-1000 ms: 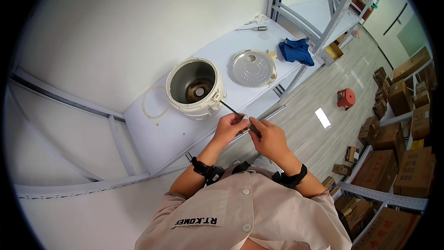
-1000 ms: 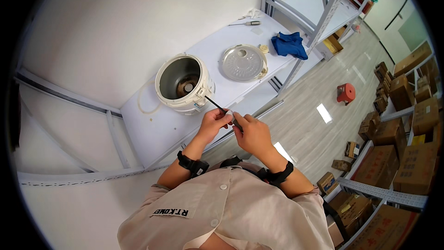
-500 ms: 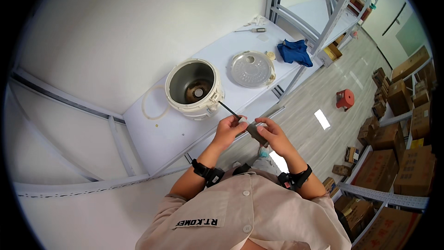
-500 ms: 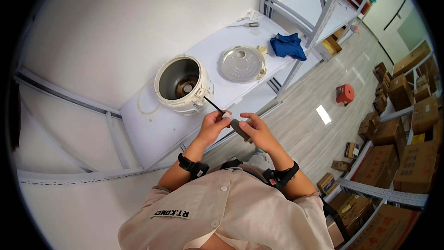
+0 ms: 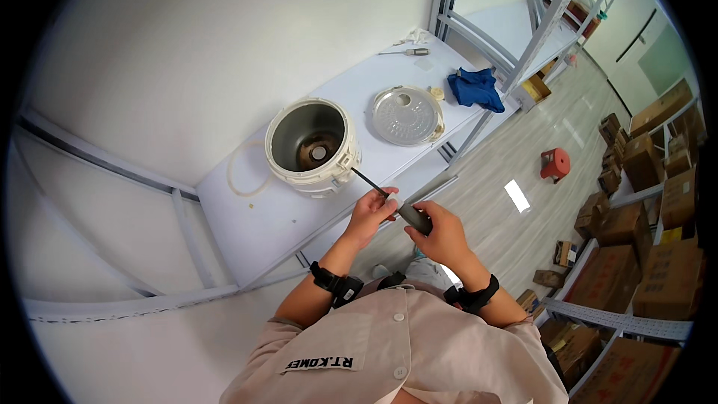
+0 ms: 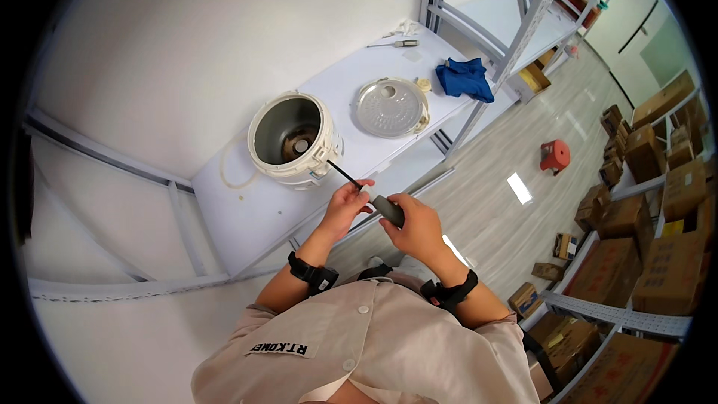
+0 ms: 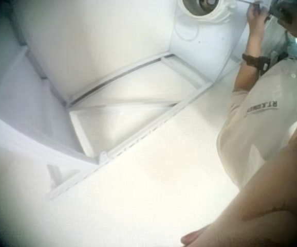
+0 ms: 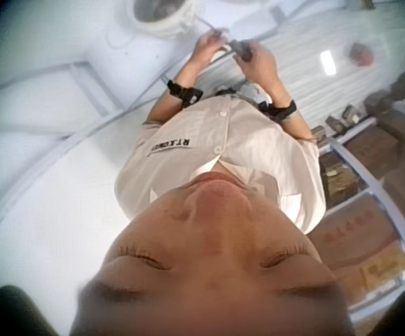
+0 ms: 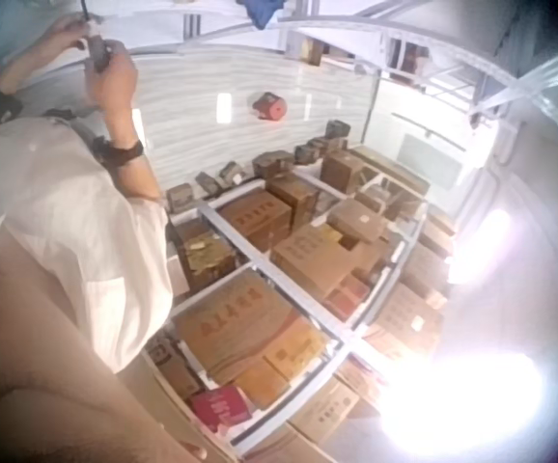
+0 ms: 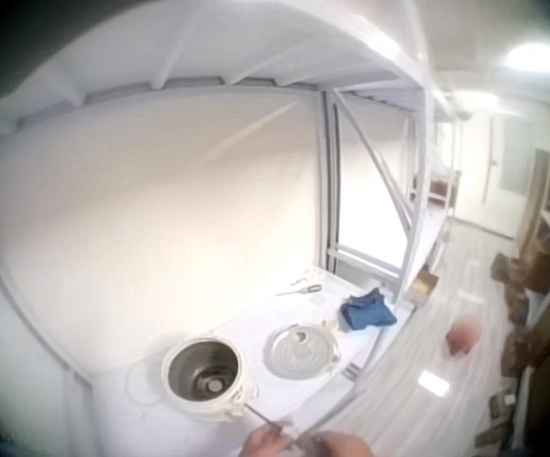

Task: The person wipes a metal tray with a blue cloth, then uses a screwdriver to fasten screws into a white appliance base. They place a plastic ring and the metal tray into the base, securing components with the screwdriver.

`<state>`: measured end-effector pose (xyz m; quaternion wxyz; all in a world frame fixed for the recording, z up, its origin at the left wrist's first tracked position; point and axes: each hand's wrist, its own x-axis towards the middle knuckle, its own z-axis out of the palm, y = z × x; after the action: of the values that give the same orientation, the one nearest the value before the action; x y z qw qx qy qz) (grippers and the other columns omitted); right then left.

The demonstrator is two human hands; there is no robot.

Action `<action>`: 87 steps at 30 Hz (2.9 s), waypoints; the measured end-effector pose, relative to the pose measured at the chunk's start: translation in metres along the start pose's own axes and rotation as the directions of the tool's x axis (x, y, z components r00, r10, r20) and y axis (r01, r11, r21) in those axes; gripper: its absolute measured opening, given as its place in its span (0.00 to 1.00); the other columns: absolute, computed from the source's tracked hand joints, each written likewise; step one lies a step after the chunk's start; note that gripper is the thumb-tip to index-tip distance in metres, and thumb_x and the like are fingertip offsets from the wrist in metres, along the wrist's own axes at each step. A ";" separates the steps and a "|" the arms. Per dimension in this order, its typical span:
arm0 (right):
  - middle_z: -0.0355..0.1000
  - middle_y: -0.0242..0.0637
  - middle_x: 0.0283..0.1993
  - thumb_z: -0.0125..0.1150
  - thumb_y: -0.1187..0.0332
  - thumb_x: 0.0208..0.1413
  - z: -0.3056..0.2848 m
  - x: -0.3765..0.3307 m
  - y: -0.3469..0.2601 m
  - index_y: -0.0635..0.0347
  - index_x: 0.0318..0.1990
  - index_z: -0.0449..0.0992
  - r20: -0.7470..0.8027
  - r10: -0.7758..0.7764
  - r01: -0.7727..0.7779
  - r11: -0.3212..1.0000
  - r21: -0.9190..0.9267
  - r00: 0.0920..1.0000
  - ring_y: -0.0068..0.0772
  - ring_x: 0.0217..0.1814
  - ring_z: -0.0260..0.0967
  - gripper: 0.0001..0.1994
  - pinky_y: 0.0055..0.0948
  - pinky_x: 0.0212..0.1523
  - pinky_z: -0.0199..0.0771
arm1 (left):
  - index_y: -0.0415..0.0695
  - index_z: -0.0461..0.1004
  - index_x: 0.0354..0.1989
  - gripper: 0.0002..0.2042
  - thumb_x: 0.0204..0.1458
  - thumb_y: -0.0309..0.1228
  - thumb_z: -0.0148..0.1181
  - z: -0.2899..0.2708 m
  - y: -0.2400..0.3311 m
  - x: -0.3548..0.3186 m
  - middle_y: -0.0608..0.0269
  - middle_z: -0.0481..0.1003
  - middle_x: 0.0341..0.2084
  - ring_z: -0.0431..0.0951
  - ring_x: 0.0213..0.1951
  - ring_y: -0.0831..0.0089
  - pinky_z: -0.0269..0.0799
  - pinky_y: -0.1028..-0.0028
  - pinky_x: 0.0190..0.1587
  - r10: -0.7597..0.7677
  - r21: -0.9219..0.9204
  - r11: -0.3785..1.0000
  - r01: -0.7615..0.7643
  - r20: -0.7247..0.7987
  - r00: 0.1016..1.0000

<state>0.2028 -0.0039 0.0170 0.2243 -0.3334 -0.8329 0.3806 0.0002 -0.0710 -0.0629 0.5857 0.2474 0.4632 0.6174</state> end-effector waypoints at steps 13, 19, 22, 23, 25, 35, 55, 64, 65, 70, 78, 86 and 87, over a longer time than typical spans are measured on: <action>0.78 0.34 0.41 0.54 0.57 0.74 -0.017 0.015 0.016 0.60 0.66 0.68 0.622 0.192 -0.623 0.490 0.610 0.759 0.21 0.28 0.71 0.21 0.23 0.29 0.69 | 0.38 0.61 0.74 0.30 0.65 0.28 0.64 0.008 0.014 -0.011 0.52 0.81 0.54 0.81 0.48 0.72 0.78 0.69 0.52 0.089 -0.021 0.996 -0.088 0.075 0.993; 0.80 0.39 0.42 0.63 0.65 0.66 -0.006 0.008 0.010 0.60 0.65 0.72 0.361 0.096 -0.238 0.896 0.375 0.928 0.30 0.28 0.75 0.22 0.32 0.31 0.74 | 0.40 0.64 0.71 0.27 0.65 0.27 0.64 0.008 0.007 -0.007 0.58 0.79 0.52 0.79 0.50 0.73 0.75 0.69 0.59 0.096 -0.092 0.992 -0.089 0.081 0.992; 0.79 0.41 0.42 0.69 0.69 0.57 -0.002 0.006 -0.003 0.56 0.61 0.75 0.090 -0.138 0.132 0.988 0.075 0.986 0.43 0.31 0.78 0.23 0.40 0.34 0.78 | 0.41 0.70 0.66 0.23 0.63 0.25 0.66 0.001 -0.006 -0.003 0.64 0.79 0.46 0.79 0.47 0.74 0.76 0.70 0.55 0.071 0.065 0.995 -0.074 0.045 0.996; 0.79 0.42 0.42 0.71 0.70 0.54 -0.001 0.006 -0.008 0.54 0.60 0.75 0.010 -0.225 0.225 0.974 -0.040 0.974 0.48 0.32 0.78 0.24 0.42 0.36 0.79 | 0.41 0.72 0.64 0.22 0.62 0.25 0.67 0.001 -0.008 -0.003 0.65 0.78 0.44 0.79 0.46 0.75 0.77 0.71 0.54 0.054 0.068 0.996 -0.056 0.032 0.998; 0.77 0.41 0.43 0.72 0.71 0.52 -0.005 0.004 -0.017 0.53 0.59 0.76 0.031 -0.180 0.182 0.970 -0.160 0.983 0.53 0.33 0.77 0.25 0.44 0.36 0.79 | 0.41 0.74 0.60 0.20 0.61 0.25 0.69 0.001 -0.010 -0.003 0.67 0.79 0.41 0.79 0.43 0.77 0.77 0.73 0.50 0.048 0.038 0.998 -0.048 0.009 0.999; 0.77 0.35 0.41 0.58 0.55 0.72 0.003 0.012 0.034 0.55 0.63 0.72 0.469 0.259 -0.535 0.375 0.757 0.845 0.27 0.27 0.72 0.19 0.28 0.26 0.70 | 0.40 0.71 0.65 0.26 0.58 0.21 0.69 0.004 -0.001 -0.008 0.59 0.82 0.49 0.81 0.45 0.76 0.78 0.72 0.50 0.017 -0.051 0.999 -0.016 0.011 1.000; 0.78 0.36 0.35 0.65 0.65 0.64 0.033 -0.002 0.032 0.60 0.57 0.76 0.211 0.236 -0.307 0.518 0.798 0.949 0.29 0.30 0.75 0.16 0.28 0.29 0.72 | 0.39 0.73 0.60 0.18 0.64 0.29 0.65 -0.001 -0.012 -0.011 0.61 0.82 0.45 0.80 0.43 0.75 0.77 0.73 0.42 0.015 -0.016 1.000 -0.017 -0.144 0.990; 0.80 0.36 0.42 0.58 0.60 0.70 0.008 0.009 0.038 0.62 0.58 0.75 0.638 0.140 -0.650 0.247 0.718 0.757 0.26 0.26 0.73 0.17 0.25 0.24 0.68 | 0.41 0.70 0.65 0.19 0.67 0.25 0.59 0.003 -0.003 -0.018 0.52 0.79 0.57 0.80 0.48 0.70 0.78 0.69 0.49 0.056 -0.151 0.987 -0.060 -0.034 0.998; 0.80 0.36 0.42 0.60 0.63 0.68 0.012 0.007 0.037 0.63 0.58 0.75 0.538 0.166 -0.556 0.399 0.729 0.826 0.25 0.27 0.73 0.17 0.25 0.25 0.69 | 0.41 0.70 0.65 0.19 0.67 0.26 0.60 0.004 0.002 -0.020 0.52 0.79 0.57 0.80 0.49 0.71 0.78 0.69 0.50 0.054 -0.161 0.985 -0.057 -0.021 0.998; 0.76 0.31 0.42 0.71 0.75 0.59 0.024 -0.001 0.010 0.60 0.61 0.72 0.155 0.063 -0.136 0.844 0.520 0.986 0.20 0.36 0.71 0.24 0.24 0.36 0.72 | 0.41 0.71 0.64 0.19 0.65 0.27 0.62 -0.006 -0.001 -0.015 0.56 0.80 0.54 0.80 0.48 0.72 0.78 0.70 0.50 -0.023 0.034 0.999 0.026 -0.078 0.997; 0.76 0.40 0.47 0.65 0.64 0.67 0.008 0.009 0.013 0.59 0.66 0.69 0.458 0.257 -0.525 0.438 0.729 0.851 0.27 0.34 0.75 0.24 0.27 0.33 0.75 | 0.40 0.66 0.69 0.24 0.64 0.21 0.61 0.003 0.002 -0.018 0.51 0.79 0.57 0.81 0.53 0.66 0.78 0.62 0.57 0.027 -0.129 0.991 -0.034 -0.061 0.998; 0.79 0.41 0.51 0.63 0.64 0.68 0.007 0.010 0.024 0.60 0.65 0.70 0.574 0.204 -0.574 0.567 0.591 0.793 0.26 0.29 0.73 0.22 0.26 0.30 0.74 | 0.40 0.63 0.72 0.27 0.64 0.21 0.59 0.006 0.012 -0.019 0.52 0.75 0.62 0.80 0.57 0.62 0.76 0.58 0.63 0.083 -0.286 0.955 -0.076 0.012 0.996; 0.78 0.38 0.47 0.64 0.65 0.67 0.012 0.007 0.026 0.59 0.64 0.71 0.454 0.174 -0.447 0.654 0.610 0.874 0.25 0.29 0.72 0.21 0.25 0.30 0.73 | 0.40 0.64 0.71 0.26 0.64 0.22 0.60 0.009 0.016 -0.020 0.54 0.75 0.61 0.80 0.56 0.64 0.77 0.59 0.61 0.080 -0.303 0.950 -0.076 0.001 0.997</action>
<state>0.2009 0.0085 -0.0100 0.1089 -0.2886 -0.5811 0.7531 0.0040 -0.0858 -0.0401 0.5949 0.1771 0.3492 0.7020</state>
